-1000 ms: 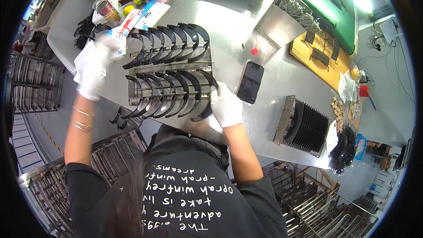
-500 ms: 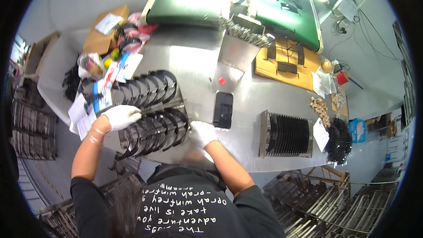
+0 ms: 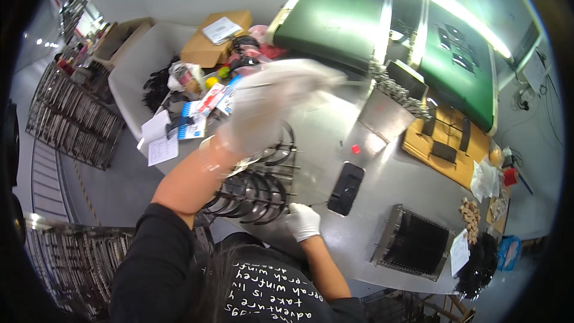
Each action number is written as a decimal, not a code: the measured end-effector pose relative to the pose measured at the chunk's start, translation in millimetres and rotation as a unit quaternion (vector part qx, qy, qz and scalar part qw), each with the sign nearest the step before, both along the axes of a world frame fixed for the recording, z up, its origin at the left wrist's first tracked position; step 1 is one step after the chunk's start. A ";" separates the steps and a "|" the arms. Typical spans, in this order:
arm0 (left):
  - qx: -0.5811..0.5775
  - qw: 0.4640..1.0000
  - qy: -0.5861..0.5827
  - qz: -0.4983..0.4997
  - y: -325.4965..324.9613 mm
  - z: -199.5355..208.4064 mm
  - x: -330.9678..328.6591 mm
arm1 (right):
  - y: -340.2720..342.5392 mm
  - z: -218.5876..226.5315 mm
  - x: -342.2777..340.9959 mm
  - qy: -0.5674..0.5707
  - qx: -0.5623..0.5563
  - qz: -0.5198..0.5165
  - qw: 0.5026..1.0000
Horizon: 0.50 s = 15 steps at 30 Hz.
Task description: The person assembles small black plastic components onto a metal rack, repeatedly picking up parts and securing them with zip ties. The person also handles red plastic pieces and a smartphone on the table.
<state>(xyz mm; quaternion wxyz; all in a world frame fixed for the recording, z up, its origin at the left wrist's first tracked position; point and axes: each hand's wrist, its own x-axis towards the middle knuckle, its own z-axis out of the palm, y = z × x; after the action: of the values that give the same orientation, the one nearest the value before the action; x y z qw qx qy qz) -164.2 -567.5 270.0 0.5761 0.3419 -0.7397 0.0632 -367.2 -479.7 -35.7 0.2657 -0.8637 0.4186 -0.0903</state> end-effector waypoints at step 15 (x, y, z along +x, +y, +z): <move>0.186 0.692 0.612 0.335 339.3 -251.5 219.8 | 16.5 151.3 219.6 -0.138 -0.215 0.388 0.886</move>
<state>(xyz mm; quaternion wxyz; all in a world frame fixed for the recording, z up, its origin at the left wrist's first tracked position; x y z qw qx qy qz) 55.6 -228.3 18.5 0.7665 0.6300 -0.0564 -0.1108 -147.7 -463.2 115.6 0.1428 -0.9719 -0.0204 -0.1860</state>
